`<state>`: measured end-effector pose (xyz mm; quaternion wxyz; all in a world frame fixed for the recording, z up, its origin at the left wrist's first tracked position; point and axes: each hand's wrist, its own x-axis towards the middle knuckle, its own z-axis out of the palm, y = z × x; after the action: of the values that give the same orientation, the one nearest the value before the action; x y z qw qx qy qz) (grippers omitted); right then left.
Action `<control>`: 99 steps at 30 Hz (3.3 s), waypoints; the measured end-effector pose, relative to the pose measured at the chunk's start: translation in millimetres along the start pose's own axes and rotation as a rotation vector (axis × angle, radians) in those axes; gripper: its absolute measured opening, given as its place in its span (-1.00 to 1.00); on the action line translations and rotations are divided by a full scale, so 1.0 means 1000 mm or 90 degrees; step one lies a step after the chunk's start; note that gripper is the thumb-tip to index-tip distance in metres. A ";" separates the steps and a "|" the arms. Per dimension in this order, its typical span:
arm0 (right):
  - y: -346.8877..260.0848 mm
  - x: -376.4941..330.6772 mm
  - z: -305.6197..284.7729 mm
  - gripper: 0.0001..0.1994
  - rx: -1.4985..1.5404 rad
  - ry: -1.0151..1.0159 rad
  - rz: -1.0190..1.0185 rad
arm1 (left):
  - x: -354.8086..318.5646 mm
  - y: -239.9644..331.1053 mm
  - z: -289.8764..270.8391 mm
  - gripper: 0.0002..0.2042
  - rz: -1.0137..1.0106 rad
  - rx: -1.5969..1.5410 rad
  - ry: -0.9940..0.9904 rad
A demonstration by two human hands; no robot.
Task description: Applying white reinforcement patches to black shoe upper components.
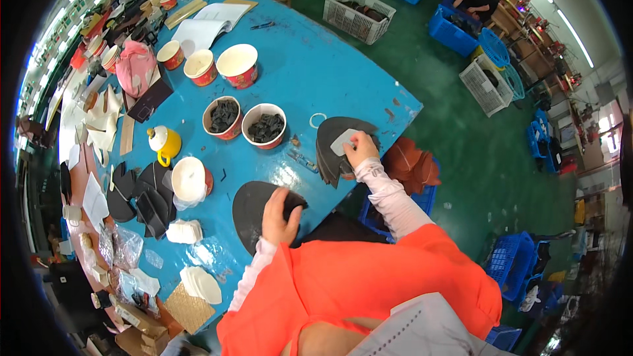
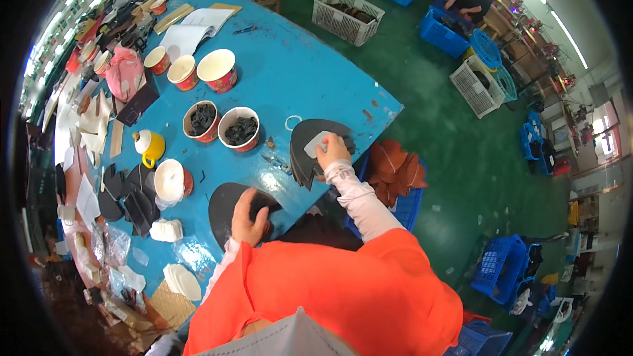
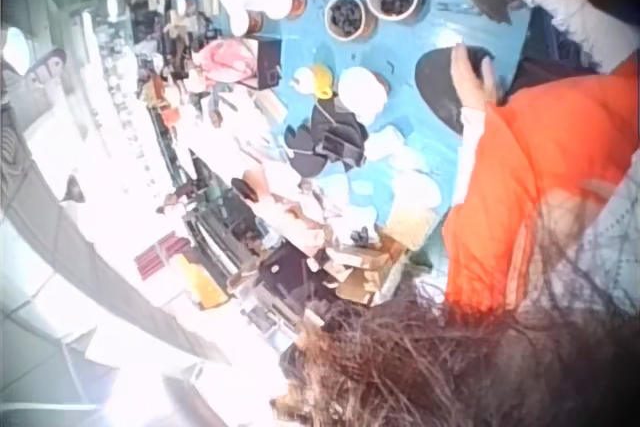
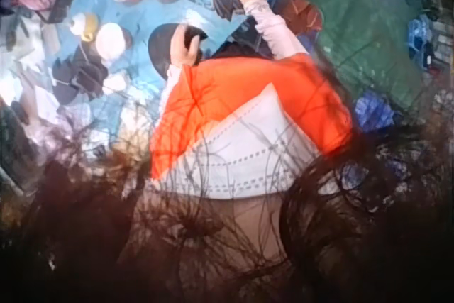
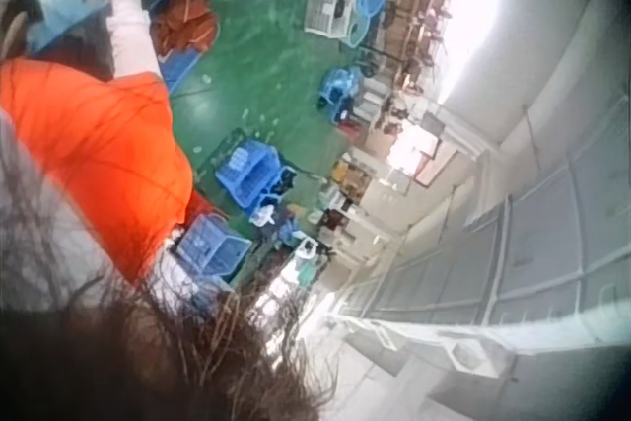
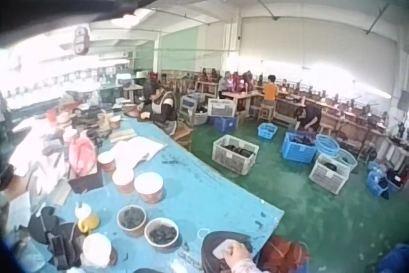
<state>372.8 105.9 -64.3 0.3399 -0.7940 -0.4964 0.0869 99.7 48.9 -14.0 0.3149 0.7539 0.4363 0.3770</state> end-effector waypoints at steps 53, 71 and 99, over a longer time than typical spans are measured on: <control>-0.137 -0.059 -0.015 -0.71 0.680 -0.558 -0.031 | 0.001 -0.007 -0.021 -0.82 -0.242 -0.585 0.030; -0.126 -0.057 -0.036 -0.74 0.528 -0.739 0.038 | -0.021 -0.010 -0.051 -0.86 -0.301 -0.534 -0.037; -0.185 -0.070 -0.034 -0.82 0.817 -0.544 0.049 | 0.021 0.041 -0.052 -0.77 0.054 -0.007 0.215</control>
<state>220.0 82.7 62.8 0.5095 -0.3556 -0.4088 0.6684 80.4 57.4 52.0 0.2252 0.6959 0.4484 0.5138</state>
